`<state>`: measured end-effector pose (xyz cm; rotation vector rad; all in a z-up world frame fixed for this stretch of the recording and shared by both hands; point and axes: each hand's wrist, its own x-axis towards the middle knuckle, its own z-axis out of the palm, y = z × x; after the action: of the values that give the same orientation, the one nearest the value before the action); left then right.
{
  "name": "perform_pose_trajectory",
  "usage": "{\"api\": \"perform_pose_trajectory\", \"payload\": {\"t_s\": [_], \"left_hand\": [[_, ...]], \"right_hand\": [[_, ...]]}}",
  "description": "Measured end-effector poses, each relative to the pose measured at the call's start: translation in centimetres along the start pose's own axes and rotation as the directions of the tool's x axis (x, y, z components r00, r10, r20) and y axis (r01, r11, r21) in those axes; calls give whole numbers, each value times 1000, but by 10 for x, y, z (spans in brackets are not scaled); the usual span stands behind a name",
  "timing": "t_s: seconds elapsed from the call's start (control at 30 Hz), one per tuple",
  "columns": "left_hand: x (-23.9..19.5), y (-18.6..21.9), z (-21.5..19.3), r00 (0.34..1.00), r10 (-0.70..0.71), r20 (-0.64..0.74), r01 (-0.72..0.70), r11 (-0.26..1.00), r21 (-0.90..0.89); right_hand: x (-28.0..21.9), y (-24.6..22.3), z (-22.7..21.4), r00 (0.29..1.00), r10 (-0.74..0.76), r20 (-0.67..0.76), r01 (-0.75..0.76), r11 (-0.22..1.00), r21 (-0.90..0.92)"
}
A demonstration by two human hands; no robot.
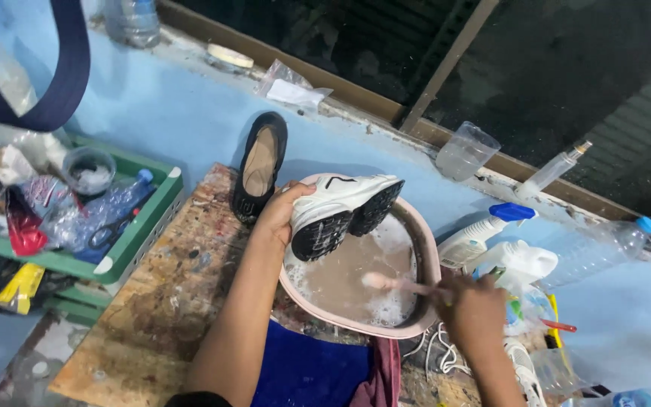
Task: The person cleans a white sneaker by first wiping it with a pink cloth, then scrubbing the sole with a toothbrush in a basin of soapy water. They then use a green brush to scrub the upper part of the shoe while holding it over a blue mat.
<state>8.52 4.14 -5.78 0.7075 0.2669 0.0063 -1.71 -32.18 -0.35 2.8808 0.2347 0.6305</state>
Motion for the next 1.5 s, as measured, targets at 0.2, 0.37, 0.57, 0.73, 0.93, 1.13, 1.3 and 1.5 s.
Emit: {"api": "perform_pose_trajectory", "payload": {"t_s": [0.2,0.37,0.57,0.73,0.93,1.13,1.3,1.5], "left_hand": [[3,0,-6,1000,-26,12,27,999,-41],[5,-1,-7,995,-94,30,94,995,18],[27,-7,-23,979,-108,173,113,993,-18],[25,-7,-24,977,-101,188,108,994,-27],[26,-5,-25,977,-98,189,101,995,-4],[17,-3,-23,973,-72,219,67,997,30],[11,3,-13,966,-55,254,41,997,60],[-5,13,-6,968,-96,234,102,995,-14]], "right_hand": [[18,9,-24,981,108,163,-169,890,424],[46,18,-54,943,48,-330,137,846,515],[50,22,-60,741,-101,-664,334,914,233],[19,46,-62,937,83,-340,16,960,279],[3,14,-23,997,-23,78,20,999,46],[14,18,-29,999,-45,-27,53,863,502],[33,16,-41,916,1,-401,198,868,455],[20,30,-44,828,-12,-561,251,902,351]]}}
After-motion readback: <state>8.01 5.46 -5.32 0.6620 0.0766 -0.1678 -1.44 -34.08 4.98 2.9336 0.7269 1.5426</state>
